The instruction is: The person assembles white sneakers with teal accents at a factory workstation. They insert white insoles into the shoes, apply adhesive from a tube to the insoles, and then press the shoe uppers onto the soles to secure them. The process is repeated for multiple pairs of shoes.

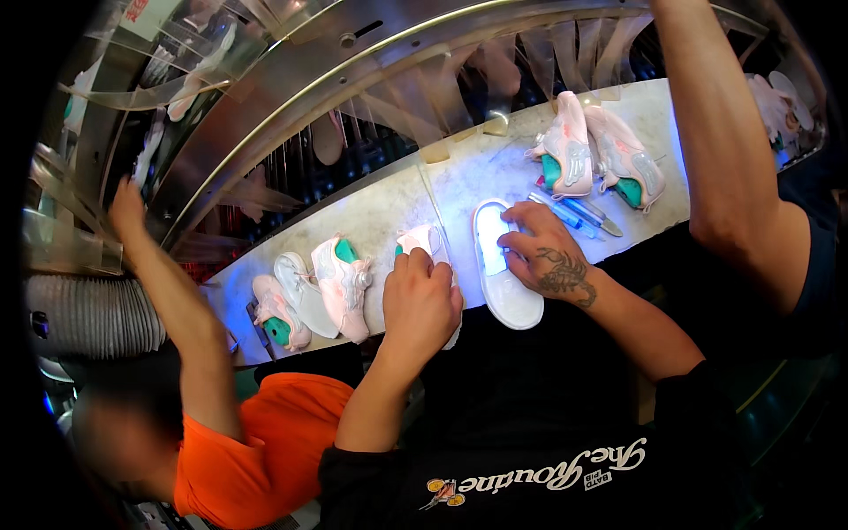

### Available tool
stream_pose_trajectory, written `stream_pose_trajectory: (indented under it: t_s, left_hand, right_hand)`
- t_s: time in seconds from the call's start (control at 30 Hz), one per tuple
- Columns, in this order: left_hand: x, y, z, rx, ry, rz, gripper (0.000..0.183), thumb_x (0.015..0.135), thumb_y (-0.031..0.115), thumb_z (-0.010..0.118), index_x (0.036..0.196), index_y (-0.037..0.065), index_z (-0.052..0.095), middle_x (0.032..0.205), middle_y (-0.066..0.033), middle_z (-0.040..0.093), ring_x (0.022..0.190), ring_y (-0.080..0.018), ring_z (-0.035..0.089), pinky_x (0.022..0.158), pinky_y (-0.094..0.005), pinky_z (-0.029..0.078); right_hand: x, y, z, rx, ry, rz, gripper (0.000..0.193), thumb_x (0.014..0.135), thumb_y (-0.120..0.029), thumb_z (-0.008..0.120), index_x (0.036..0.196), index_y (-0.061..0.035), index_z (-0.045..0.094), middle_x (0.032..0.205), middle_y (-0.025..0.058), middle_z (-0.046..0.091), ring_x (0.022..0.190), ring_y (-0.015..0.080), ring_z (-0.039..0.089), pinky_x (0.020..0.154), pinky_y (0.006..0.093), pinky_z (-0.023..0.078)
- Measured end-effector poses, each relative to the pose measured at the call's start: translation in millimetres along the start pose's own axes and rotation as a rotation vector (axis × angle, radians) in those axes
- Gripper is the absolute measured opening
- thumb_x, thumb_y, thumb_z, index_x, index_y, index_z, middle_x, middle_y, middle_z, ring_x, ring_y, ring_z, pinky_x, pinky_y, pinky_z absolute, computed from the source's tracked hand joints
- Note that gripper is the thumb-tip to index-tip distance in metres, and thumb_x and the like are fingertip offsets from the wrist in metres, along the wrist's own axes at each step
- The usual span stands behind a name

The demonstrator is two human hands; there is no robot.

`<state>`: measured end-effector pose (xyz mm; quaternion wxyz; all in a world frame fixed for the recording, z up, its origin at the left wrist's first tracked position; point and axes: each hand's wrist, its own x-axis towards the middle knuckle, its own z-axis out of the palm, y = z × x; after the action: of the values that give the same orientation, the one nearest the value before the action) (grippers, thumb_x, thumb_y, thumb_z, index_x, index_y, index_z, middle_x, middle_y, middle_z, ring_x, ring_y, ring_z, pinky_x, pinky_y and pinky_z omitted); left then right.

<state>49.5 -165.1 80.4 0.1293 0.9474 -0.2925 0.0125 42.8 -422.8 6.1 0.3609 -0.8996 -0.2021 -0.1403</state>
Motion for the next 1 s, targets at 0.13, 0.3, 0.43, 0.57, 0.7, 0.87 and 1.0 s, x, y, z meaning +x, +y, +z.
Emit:
stream_pose_trajectory:
  t_s: [0.13,0.3,0.43,0.57,0.7,0.87,1.0]
  left_hand:
    - [18,-4,9,0.064,0.06,0.047,0.016,0.083,0.015,0.082,0.087,0.002,0.073,0.097,-0.0158,0.064,0.096,-0.0366,0.062,0.078,-0.0462,0.05]
    - [49,-21,-1,-0.015,0.125,0.003,0.026,0.086,0.026,0.088,0.093,0.004,0.077,0.1,-0.0157,0.066,0.099,-0.0369,0.063,0.081,-0.0476,0.052]
    - [68,-22,0,0.121,-0.067,-0.153,0.034,0.087,0.032,0.09,0.103,0.004,0.08,0.108,-0.017,0.069,0.106,-0.038,0.065,0.086,-0.0494,0.055]
    - [83,-22,4,0.201,-0.228,-0.179,0.031,0.085,0.028,0.088,0.104,0.004,0.082,0.112,-0.0173,0.073,0.11,-0.037,0.067,0.087,-0.0494,0.056]
    - [77,-37,14,0.07,-0.157,0.008,0.021,0.086,0.022,0.088,0.098,0.006,0.082,0.108,-0.0137,0.075,0.11,-0.0374,0.067,0.088,-0.0479,0.054]
    - [56,-41,12,-0.248,0.0,0.185,0.014,0.086,0.01,0.087,0.099,0.006,0.084,0.097,-0.0102,0.076,0.104,-0.0351,0.067,0.091,-0.0451,0.052]
    - [45,-35,15,-0.278,0.037,0.169,0.017,0.088,0.007,0.085,0.105,0.006,0.084,0.094,-0.0095,0.075,0.103,-0.0323,0.066,0.095,-0.0447,0.052]
  right_hand:
    - [-3,3,5,0.065,0.035,-0.01,0.024,0.08,-0.005,0.085,0.104,-0.0067,0.081,0.132,0.0181,0.069,0.13,0.0409,0.062,0.113,0.0518,0.051]
    - [-4,4,12,0.078,0.085,-0.036,0.023,0.082,-0.008,0.084,0.105,-0.0101,0.079,0.129,0.0152,0.069,0.125,0.0385,0.062,0.108,0.0491,0.052]
    - [-10,8,16,0.087,0.099,-0.022,0.022,0.084,-0.009,0.085,0.105,-0.012,0.079,0.131,0.0126,0.068,0.126,0.0368,0.061,0.108,0.0489,0.052]
    - [-10,9,15,0.117,0.095,0.006,0.02,0.086,-0.011,0.085,0.105,-0.0128,0.08,0.131,0.011,0.068,0.126,0.0365,0.061,0.109,0.0492,0.051]
    - [-7,6,18,0.143,0.11,0.012,0.018,0.086,-0.012,0.085,0.103,-0.0133,0.08,0.131,0.0103,0.068,0.126,0.0361,0.061,0.108,0.0498,0.05]
    - [4,2,28,0.142,0.09,0.032,0.018,0.086,-0.013,0.084,0.104,-0.0135,0.081,0.132,0.0103,0.067,0.129,0.0367,0.058,0.11,0.0509,0.047]
    - [19,-11,44,0.146,0.082,0.096,0.012,0.089,-0.014,0.081,0.1,-0.01,0.079,0.13,0.0101,0.066,0.127,0.0357,0.057,0.106,0.0499,0.045]
